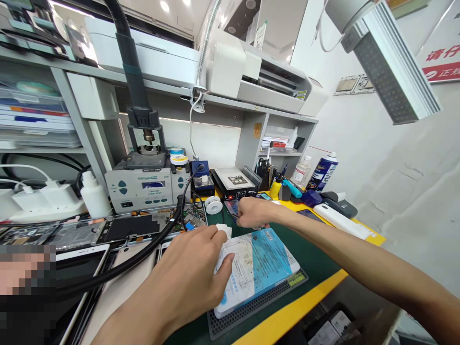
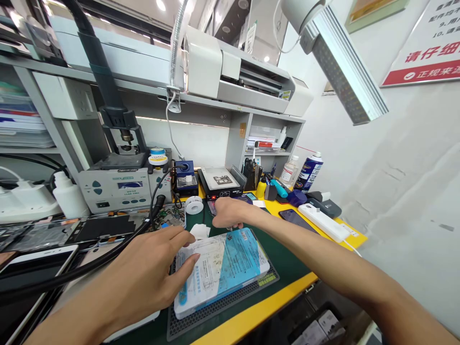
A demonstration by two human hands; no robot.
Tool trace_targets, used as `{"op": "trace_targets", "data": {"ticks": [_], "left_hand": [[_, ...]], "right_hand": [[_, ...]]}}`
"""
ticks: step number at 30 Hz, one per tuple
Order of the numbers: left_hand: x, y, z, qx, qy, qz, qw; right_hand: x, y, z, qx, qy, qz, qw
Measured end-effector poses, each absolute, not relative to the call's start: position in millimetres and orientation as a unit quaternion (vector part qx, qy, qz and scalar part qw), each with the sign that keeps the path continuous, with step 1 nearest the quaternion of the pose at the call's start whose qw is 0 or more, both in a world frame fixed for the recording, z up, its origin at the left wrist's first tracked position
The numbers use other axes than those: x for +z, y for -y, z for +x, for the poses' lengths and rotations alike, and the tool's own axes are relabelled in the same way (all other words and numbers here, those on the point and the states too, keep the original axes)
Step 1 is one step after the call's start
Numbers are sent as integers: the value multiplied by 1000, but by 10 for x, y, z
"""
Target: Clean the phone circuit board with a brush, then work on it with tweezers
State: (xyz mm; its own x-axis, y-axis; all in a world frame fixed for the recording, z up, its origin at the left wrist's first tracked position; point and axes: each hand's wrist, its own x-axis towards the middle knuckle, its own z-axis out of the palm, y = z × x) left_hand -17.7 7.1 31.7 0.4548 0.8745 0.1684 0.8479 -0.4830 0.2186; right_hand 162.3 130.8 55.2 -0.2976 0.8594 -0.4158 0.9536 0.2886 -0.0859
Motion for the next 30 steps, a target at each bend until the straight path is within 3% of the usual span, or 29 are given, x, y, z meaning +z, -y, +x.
{"op": "trace_targets", "data": {"ticks": [30], "left_hand": [[338, -61, -175, 125, -511, 849, 54]], "right_hand": [[599, -1306, 1597, -154, -791, 574, 144]]}}
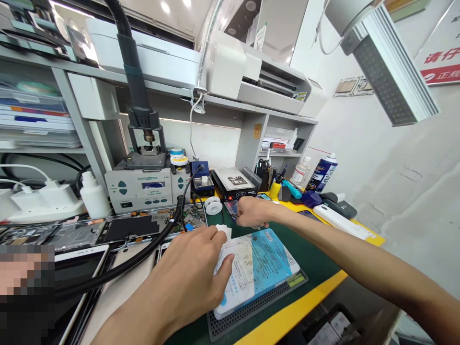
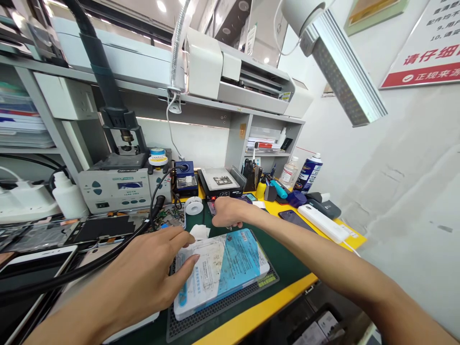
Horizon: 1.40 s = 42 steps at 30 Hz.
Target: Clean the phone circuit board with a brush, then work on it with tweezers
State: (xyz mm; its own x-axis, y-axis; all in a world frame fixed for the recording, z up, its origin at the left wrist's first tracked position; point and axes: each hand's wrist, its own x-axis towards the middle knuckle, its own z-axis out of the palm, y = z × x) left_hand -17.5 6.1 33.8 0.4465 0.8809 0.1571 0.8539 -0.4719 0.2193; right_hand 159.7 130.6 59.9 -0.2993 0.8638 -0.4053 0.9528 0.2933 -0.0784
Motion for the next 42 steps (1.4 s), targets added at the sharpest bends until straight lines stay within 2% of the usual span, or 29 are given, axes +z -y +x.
{"op": "trace_targets", "data": {"ticks": [42], "left_hand": [[361, -73, -171, 133, -503, 852, 51]], "right_hand": [[558, -1336, 1599, -157, -793, 570, 149]]}}
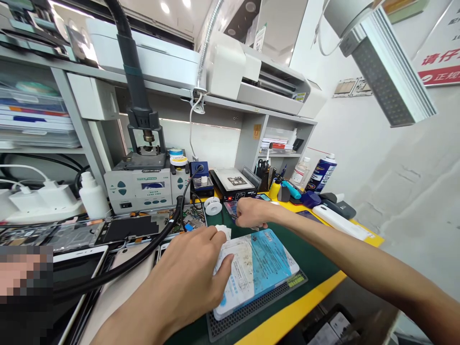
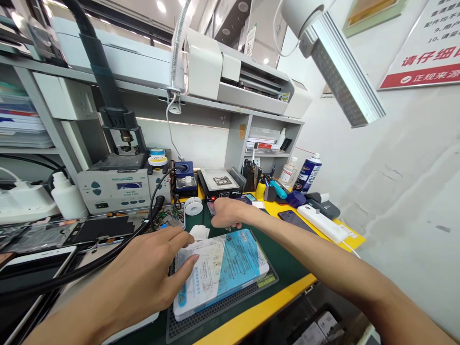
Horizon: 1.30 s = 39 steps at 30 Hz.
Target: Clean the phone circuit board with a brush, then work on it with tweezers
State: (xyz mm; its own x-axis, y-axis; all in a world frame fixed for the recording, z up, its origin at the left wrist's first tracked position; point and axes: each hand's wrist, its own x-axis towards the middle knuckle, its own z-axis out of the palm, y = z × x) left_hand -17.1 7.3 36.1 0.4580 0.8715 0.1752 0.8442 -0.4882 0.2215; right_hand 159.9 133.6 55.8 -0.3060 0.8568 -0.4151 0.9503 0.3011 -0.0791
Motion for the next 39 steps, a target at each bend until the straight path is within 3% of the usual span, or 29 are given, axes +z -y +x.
{"op": "trace_targets", "data": {"ticks": [20, 29, 39], "left_hand": [[341, -84, -181, 134, -506, 851, 47], [296, -226, -149, 199, -514, 826, 118], [197, -1139, 285, 36, -589, 803, 88]], "right_hand": [[612, -1321, 1685, -171, -795, 574, 93], [462, -1411, 2355, -349, -765, 532, -97], [122, -1475, 2680, -483, -685, 471, -273]]}}
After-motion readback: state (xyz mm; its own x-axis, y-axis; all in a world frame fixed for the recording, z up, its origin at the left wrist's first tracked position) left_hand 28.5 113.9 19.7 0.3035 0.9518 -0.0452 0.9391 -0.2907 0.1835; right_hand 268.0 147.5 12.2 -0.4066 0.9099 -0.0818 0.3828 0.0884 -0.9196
